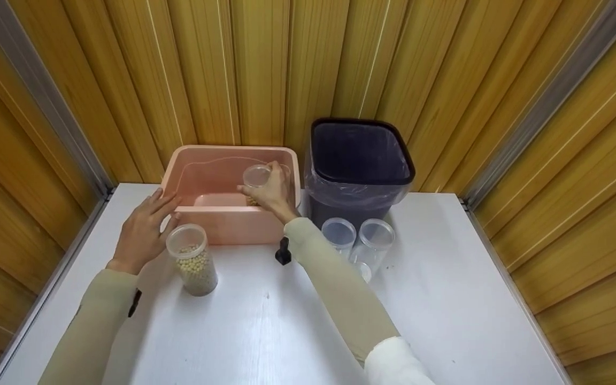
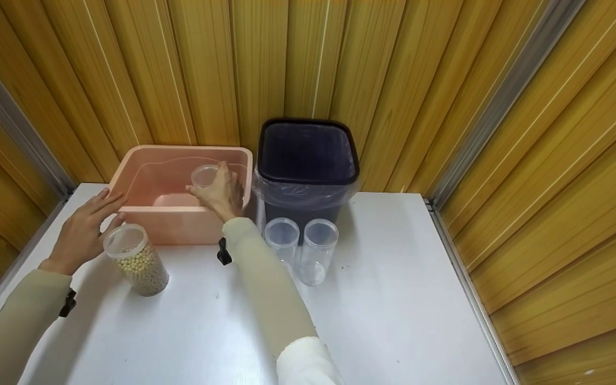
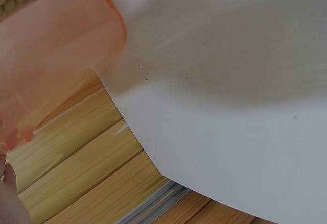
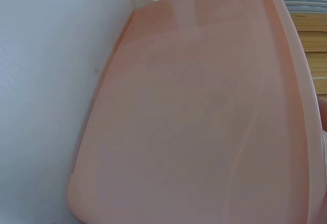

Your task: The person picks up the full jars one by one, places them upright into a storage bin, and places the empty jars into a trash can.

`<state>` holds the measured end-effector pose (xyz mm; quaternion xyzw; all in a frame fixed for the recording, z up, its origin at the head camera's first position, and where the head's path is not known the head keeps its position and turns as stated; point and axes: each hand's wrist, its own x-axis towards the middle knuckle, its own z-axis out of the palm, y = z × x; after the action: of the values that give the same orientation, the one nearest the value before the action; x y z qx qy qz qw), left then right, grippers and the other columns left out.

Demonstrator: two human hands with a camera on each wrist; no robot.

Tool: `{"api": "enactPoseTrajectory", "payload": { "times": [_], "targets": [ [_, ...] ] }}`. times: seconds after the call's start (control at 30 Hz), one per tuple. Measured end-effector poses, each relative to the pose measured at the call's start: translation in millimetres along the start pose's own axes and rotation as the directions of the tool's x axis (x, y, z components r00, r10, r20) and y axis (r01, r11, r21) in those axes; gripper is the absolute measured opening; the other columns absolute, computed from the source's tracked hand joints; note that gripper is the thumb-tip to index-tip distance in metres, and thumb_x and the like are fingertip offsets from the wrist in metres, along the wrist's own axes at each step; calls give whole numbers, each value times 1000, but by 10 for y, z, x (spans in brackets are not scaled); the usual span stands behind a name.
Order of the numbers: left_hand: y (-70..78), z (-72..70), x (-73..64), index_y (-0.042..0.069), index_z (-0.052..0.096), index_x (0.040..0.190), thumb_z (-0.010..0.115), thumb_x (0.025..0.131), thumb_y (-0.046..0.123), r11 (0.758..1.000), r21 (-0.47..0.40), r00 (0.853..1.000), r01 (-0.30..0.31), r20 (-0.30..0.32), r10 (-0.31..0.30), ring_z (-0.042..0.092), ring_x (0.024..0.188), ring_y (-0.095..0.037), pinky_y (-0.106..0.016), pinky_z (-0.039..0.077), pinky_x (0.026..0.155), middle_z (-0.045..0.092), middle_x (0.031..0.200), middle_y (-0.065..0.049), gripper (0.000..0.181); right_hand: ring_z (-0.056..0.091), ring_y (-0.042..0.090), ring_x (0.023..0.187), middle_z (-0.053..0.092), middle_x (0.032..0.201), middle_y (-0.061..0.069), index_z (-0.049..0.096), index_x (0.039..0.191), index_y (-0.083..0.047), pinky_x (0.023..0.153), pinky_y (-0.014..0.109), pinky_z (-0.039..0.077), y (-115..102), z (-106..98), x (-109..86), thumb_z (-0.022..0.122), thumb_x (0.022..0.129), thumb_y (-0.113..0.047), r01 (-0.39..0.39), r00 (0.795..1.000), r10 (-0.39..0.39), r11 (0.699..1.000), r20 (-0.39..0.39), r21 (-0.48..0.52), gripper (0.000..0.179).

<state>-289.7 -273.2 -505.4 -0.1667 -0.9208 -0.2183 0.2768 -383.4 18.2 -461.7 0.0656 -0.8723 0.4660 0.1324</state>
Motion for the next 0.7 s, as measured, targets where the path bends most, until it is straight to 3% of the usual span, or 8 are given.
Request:
{"api": "enactPoseTrajectory", "payload": {
  "times": [0.23, 0.4, 0.5, 0.7],
  "targets": [
    [10, -10, 0, 10, 62, 150, 70, 104, 23, 1000, -2, 1000, 18, 13, -18, 46, 150, -46, -72, 39, 117, 61, 153, -18, 48, 57, 35, 132, 59, 140, 21, 57, 138, 2, 113, 44, 52, 3, -2, -4, 99, 73, -35, -16, 1000, 16, 1000, 17, -8, 85],
    [-2, 3, -11, 6, 64, 147, 71, 103, 19, 1000, 3, 999, -31, -26, 31, 50, 148, -47, -70, 40, 118, 64, 149, -19, 47, 60, 36, 133, 59, 143, 24, 49, 146, 6, 115, 43, 51, 3, 15, -1, 98, 76, -29, -29, 998, 27, 999, 58, 42, 92],
    [-6, 12, -15, 6, 65, 146, 71, 102, 18, 999, 7, 998, -51, -43, 51, 51, 147, -47, -69, 41, 117, 65, 148, -20, 46, 63, 35, 130, 61, 140, 24, 50, 144, 6, 113, 42, 52, -2, 20, 2, 99, 75, -28, -39, 998, 36, 998, 60, 44, 91],
    [-4, 14, -19, 6, 64, 147, 70, 104, 18, 999, 3, 999, -36, -32, 36, 50, 148, -47, -70, 40, 118, 64, 149, -20, 46, 61, 32, 128, 64, 133, 19, 58, 133, 3, 111, 40, 53, 3, 19, 1, 100, 73, -30, -12, 1000, 12, 999, 1, 35, 80]
  ]
}}
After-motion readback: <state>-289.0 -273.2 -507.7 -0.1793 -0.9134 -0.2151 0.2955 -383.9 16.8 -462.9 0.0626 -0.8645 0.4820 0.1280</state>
